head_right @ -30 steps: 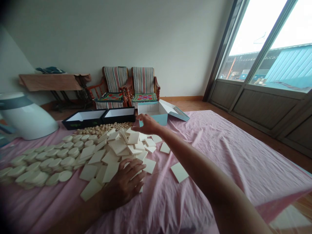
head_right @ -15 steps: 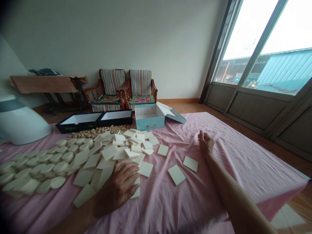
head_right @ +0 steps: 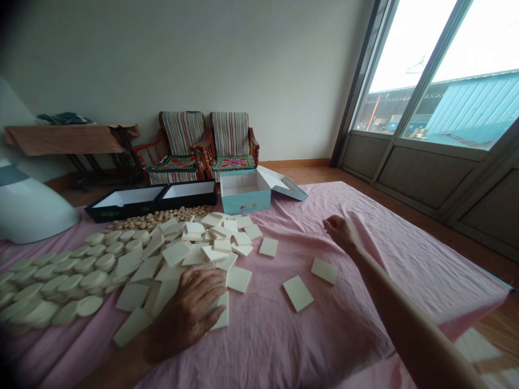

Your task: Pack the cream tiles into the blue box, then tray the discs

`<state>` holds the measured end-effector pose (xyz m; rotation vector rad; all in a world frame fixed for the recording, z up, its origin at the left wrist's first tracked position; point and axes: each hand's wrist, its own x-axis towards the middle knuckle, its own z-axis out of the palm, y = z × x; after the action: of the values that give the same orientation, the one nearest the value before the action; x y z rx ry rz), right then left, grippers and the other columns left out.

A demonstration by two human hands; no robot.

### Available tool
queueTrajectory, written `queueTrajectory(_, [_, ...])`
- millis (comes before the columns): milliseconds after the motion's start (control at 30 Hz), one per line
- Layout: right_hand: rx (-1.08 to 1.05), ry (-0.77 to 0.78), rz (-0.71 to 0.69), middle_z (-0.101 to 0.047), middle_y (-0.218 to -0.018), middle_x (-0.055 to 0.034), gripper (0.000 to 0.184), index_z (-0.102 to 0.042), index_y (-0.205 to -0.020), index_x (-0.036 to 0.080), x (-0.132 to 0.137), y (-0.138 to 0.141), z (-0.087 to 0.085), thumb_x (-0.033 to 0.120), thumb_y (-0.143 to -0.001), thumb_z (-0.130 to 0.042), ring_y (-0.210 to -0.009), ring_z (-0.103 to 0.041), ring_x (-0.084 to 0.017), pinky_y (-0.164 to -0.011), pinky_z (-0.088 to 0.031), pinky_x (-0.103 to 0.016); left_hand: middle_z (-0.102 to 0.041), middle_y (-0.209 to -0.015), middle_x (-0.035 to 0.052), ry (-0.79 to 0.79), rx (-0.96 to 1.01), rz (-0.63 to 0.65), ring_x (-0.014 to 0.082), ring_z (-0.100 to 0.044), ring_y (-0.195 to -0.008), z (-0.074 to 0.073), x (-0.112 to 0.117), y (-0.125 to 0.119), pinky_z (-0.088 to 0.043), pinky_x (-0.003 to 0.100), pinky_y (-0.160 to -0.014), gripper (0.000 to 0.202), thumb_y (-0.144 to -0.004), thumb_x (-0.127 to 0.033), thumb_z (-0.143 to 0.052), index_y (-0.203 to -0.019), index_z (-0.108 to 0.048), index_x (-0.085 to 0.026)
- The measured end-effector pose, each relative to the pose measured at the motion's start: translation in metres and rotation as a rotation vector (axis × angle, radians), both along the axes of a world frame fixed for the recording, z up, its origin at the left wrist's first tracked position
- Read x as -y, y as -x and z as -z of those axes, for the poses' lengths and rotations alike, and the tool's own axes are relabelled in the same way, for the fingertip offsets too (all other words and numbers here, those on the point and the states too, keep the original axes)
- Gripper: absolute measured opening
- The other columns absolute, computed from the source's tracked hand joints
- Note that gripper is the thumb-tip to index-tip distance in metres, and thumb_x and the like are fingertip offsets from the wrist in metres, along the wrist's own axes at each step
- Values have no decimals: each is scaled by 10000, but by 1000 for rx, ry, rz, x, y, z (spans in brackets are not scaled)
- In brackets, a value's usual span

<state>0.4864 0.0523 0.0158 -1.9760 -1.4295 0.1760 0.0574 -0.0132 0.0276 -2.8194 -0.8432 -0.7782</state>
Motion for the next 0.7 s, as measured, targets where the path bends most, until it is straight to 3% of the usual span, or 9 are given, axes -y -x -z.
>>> queueTrajectory(100, [125,365,-457,-662,-763,-68,333,-627,-814,182,14,22,-15,490,-696,-580,-690,-607,-208,-596,-454,-300,-641,-1064,61,-13,2,-2,239,-535,-1099,-1,0,0,-328,484,-1024,171,-874,-252,-521,-1000,-628,-208])
queueTrajectory(167, [263,495,-607,-652,-905,-86,432,-615,-964,190,29,36,-21,393,-590,-690,-810,-607,-236,-688,-473,-324,-641,-1065,63,-6,5,-1,239,-532,-1102,0,0,0,-323,488,-1026,169,-872,-250,-525,-998,-629,-206])
queueTrajectory(233, [378,522,-647,-615,-1011,-117,517,-588,-1028,183,41,47,-25,293,-536,-709,-902,-586,-263,-761,-470,-347,-641,-1067,60,3,7,-1,239,-528,-1108,-1,0,-1,-312,494,-1031,166,-872,-248,-526,-996,-628,-205])
queueTrajectory(333, [436,494,-650,-594,-962,-127,339,-577,-909,164,45,62,-26,238,-584,-638,-876,-572,-255,-758,-462,-346,-643,-1070,51,8,4,3,236,-525,-1116,-2,0,-1,-301,493,-1036,160,-879,-249,-518,-988,-626,-205])
queueTrajectory(533, [292,178,-557,-562,-911,-73,276,-541,-914,185,6,104,-32,258,-657,-612,-801,-555,-190,-716,-449,-301,-646,-1077,51,18,21,0,239,-523,-1115,-2,1,-1,-284,499,-1040,165,-884,-253,-515,-999,-623,-206])
queueTrajectory(700, [286,147,-579,-568,-959,-100,307,-551,-947,164,-19,148,-28,292,-680,-632,-863,-556,-209,-753,-440,-314,-642,-1093,53,46,28,-6,235,-512,-1125,-1,1,1,-265,491,-1042,166,-882,-259,-524,-1005,-623,-208])
